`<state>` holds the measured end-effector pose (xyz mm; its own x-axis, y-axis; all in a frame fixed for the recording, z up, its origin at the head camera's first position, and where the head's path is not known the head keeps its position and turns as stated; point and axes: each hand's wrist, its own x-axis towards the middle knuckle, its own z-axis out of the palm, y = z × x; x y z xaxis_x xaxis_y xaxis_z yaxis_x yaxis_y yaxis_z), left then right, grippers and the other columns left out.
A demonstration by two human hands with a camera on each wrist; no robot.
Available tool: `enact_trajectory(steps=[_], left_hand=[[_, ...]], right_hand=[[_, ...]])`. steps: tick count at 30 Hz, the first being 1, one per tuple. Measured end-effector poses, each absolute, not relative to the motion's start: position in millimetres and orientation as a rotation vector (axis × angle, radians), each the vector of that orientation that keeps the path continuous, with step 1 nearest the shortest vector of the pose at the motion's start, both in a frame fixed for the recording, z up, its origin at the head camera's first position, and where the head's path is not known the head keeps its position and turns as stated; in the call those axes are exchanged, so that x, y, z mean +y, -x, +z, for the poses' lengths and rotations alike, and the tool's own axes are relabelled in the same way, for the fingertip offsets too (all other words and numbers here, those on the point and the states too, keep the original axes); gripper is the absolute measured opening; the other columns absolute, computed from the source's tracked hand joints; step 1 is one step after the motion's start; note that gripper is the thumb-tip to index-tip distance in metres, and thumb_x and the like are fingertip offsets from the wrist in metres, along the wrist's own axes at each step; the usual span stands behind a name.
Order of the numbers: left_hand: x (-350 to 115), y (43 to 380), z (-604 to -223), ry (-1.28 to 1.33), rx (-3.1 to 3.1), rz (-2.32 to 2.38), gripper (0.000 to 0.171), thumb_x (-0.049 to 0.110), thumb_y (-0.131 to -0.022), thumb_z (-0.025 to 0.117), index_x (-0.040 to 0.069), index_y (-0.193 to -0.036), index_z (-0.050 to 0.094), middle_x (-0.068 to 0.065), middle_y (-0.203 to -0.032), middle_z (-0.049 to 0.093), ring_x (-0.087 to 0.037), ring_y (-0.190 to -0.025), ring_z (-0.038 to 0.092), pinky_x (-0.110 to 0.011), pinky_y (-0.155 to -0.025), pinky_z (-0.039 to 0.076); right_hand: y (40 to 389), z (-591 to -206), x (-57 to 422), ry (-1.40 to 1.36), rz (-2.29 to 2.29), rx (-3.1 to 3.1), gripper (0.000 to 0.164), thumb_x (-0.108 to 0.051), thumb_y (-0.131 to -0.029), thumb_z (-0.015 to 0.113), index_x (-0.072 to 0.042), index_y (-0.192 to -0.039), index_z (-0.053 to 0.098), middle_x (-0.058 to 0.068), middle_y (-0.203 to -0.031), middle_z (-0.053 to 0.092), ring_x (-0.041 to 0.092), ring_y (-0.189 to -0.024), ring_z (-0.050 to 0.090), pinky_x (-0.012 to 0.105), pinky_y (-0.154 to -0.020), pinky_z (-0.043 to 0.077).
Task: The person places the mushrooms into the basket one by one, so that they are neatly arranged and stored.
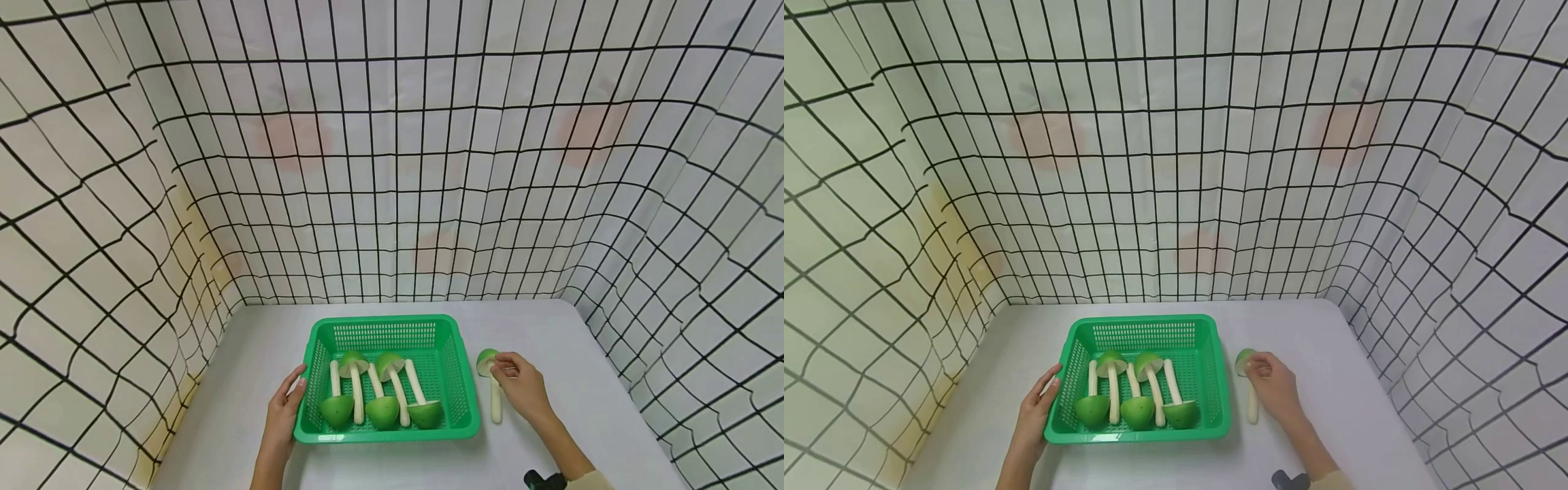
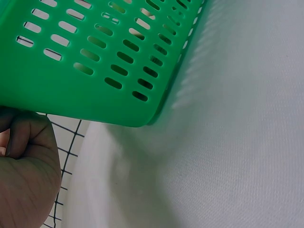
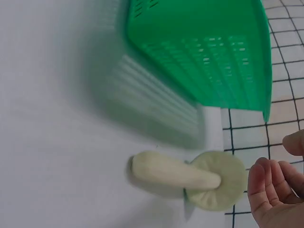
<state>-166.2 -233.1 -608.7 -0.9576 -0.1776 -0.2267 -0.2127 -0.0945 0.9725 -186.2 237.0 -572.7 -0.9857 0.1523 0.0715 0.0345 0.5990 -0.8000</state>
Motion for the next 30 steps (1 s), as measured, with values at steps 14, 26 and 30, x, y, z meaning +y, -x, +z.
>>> enact_trajectory(steps=[14, 26, 30], left_hand=[[-231.9, 167.1, -608.4, 0.457, 2.079, 2.270, 0.058, 0.051, -0.102, 0.059, 0.027, -0.154, 0.048, -0.020, -0.149, 0.053, -0.021, -0.112, 0.066, -0.030, -0.083, 0.060], [-232.6, 167.6, -609.5, 0.445, 2.103, 2.255, 0.056, 0.049, -0.104, 0.058, 0.026, -0.154, 0.048, -0.020, -0.149, 0.053, -0.023, -0.114, 0.065, -0.031, -0.083, 0.060], [-232.6, 166.7, -609.0, 0.445, 2.104, 2.262, 0.057, 0.049, -0.104, 0.058, 0.024, -0.154, 0.048, -0.022, -0.149, 0.053, -0.022, -0.112, 0.066, -0.031, -0.082, 0.061]], right_hand=[[176.1, -592.7, 263.2, 0.235, 1.232, -2.734, 0.032, -0.021, -0.098, 0.071, -0.002, -0.124, 0.067, 0.012, -0.110, 0.073, 0.021, -0.097, 0.068, 0.022, -0.074, 0.052], [176.2, -613.4, 276.4, 0.313, 1.195, -2.821, 0.047, -0.032, -0.093, 0.076, 0.002, -0.123, 0.064, 0.017, -0.108, 0.068, 0.025, -0.094, 0.067, 0.029, -0.074, 0.051], [180.0, -623.6, 277.0, 0.275, 1.215, -2.861, 0.047, -0.035, -0.092, 0.077, 0.002, -0.120, 0.066, 0.009, -0.098, 0.068, 0.018, -0.088, 0.067, 0.029, -0.073, 0.051]])
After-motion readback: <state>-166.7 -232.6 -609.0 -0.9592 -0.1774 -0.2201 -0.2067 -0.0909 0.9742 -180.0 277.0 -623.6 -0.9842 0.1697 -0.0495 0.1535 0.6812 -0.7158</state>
